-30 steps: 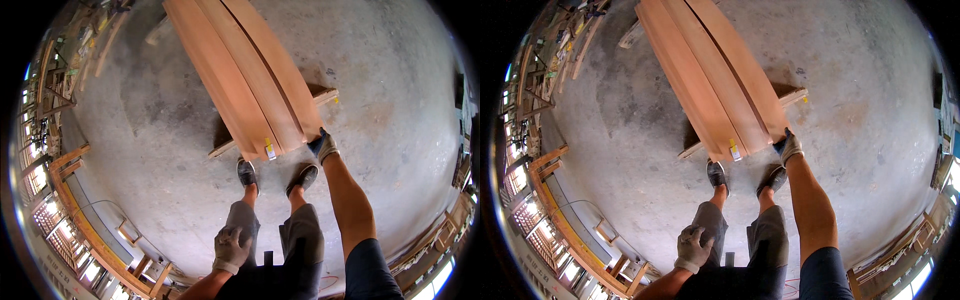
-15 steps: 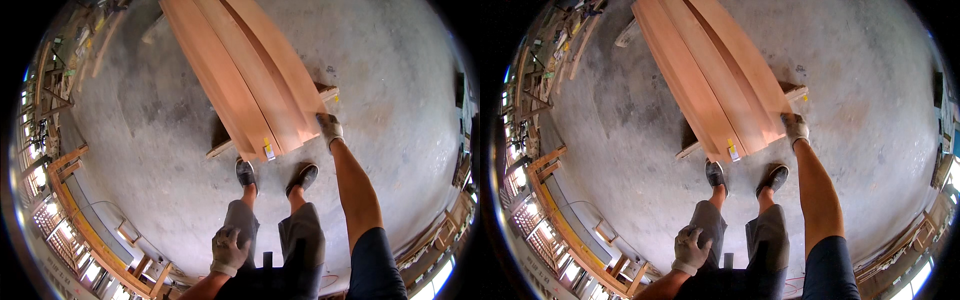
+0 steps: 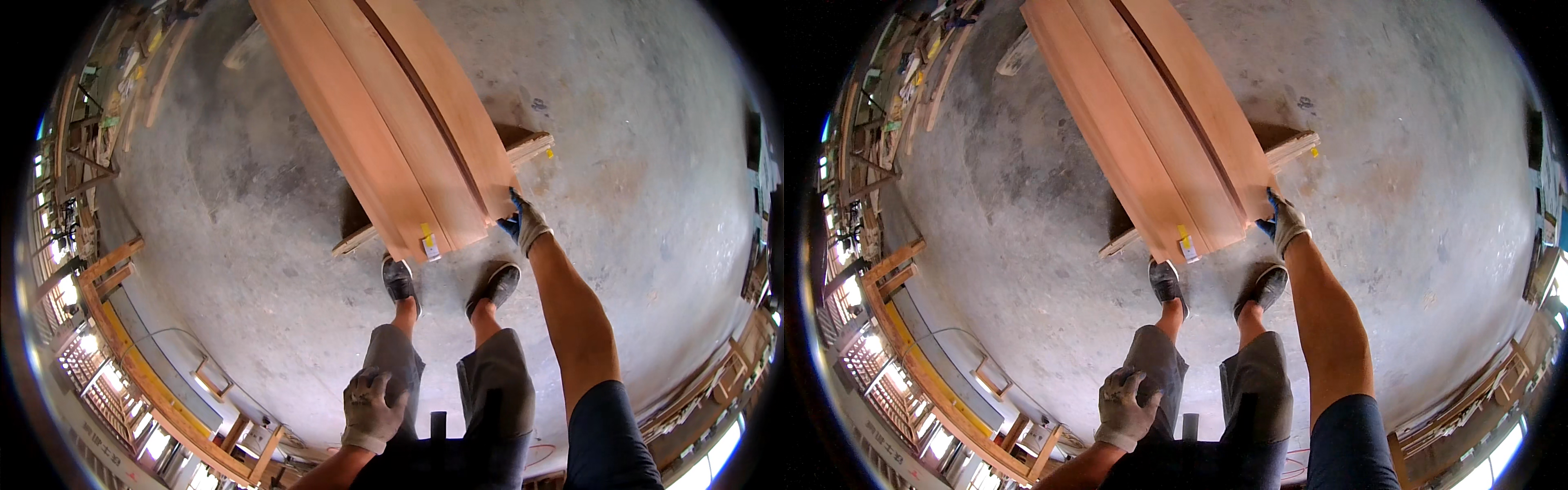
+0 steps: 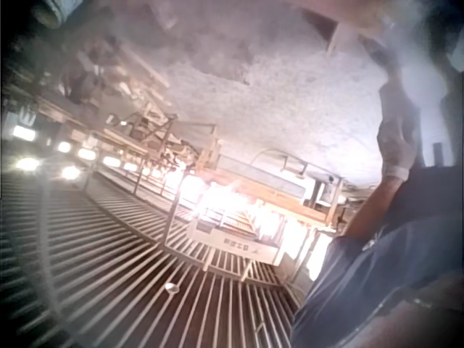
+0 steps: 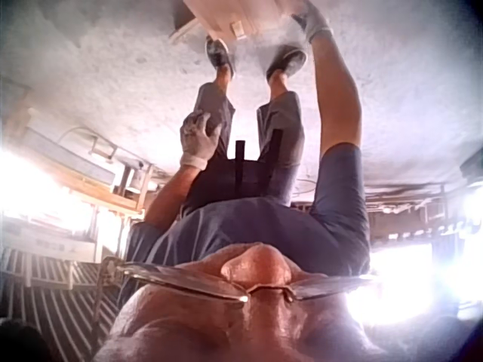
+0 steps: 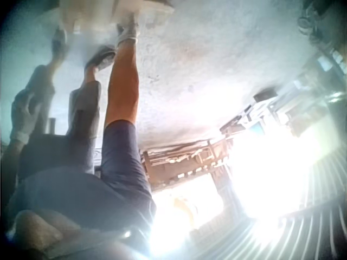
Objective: The person picks up and places wooden planks on a workbench, then walks to another area to position a plank on a jig. The person returns to the workbench and arranges several planks into neat stacks.
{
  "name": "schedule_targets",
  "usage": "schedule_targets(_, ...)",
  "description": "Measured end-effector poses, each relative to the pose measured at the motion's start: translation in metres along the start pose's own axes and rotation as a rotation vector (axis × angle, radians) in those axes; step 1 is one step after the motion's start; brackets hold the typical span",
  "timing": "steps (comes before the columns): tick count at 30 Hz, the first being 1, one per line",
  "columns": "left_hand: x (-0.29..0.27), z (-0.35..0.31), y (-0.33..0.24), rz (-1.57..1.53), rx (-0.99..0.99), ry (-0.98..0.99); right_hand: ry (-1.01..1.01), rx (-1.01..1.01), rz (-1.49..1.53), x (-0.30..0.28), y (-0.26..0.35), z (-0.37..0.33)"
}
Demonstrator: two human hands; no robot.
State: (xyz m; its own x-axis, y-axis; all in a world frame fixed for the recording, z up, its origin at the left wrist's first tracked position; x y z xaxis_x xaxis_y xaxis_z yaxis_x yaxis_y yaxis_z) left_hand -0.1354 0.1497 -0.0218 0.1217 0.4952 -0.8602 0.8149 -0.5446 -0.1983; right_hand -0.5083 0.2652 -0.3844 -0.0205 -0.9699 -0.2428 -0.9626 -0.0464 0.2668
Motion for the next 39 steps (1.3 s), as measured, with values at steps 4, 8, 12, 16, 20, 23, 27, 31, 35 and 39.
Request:
schedule_targets(4,0.002,0.000,-0.001,0.017,-0.026,0.003,-0.012,-0.173,-0.248,0.005,0.025,-0.026)
schedule_targets(8,0.003,0.001,-0.003,0.004,-0.045,0.006,0.131,-0.646,-0.790,0.019,0.062,-0.038)
schedule_targets(12,0.001,0.004,-0.004,0.032,-0.065,0.036,0.210,-0.577,-0.940,0.031,0.078,-0.037)
schedule_targets(16,-0.001,0.009,-0.005,0.001,-0.023,-0.018,0.349,-0.471,-0.706,0.024,0.076,-0.004)
schedule_targets(20,-0.001,0.004,-0.006,-0.013,-0.039,-0.048,0.338,-0.373,-0.737,0.031,0.076,-0.037)
schedule_targets(23,0.002,0.005,-0.006,-0.017,0.023,-0.120,0.521,-0.422,-0.606,0.027,0.082,-0.048)
schedule_targets(27,0.002,0.003,-0.009,-0.003,-0.084,0.002,0.514,-0.419,-0.658,0.011,0.086,-0.089)
schedule_targets(31,-0.001,0.010,-0.011,-0.004,-0.057,0.082,0.497,-0.450,-0.736,-0.064,0.058,-0.097)
schedule_targets(35,0.006,0.029,-0.054,-0.256,-0.045,0.069,0.427,-0.493,-0.894,-0.154,0.029,-0.223)
schedule_targets(39,0.102,0.074,-0.088,-0.910,-0.238,0.031,0.424,-0.502,-1.046,-0.276,-0.010,-0.334)
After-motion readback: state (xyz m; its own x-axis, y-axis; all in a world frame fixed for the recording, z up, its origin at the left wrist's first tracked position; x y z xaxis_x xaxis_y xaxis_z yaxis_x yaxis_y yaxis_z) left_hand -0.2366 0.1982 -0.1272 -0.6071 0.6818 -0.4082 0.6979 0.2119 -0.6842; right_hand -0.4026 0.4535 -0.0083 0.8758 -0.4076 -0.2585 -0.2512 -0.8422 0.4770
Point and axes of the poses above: each hand's wrist, its own z-axis towards the middle knuckle, its own x-axis out of the palm, y = z × x, the point moved 4 cm from there along z, towards the middle knuckle, and after that the axes turned 15 degrees about -y, right-handed, at the moved point
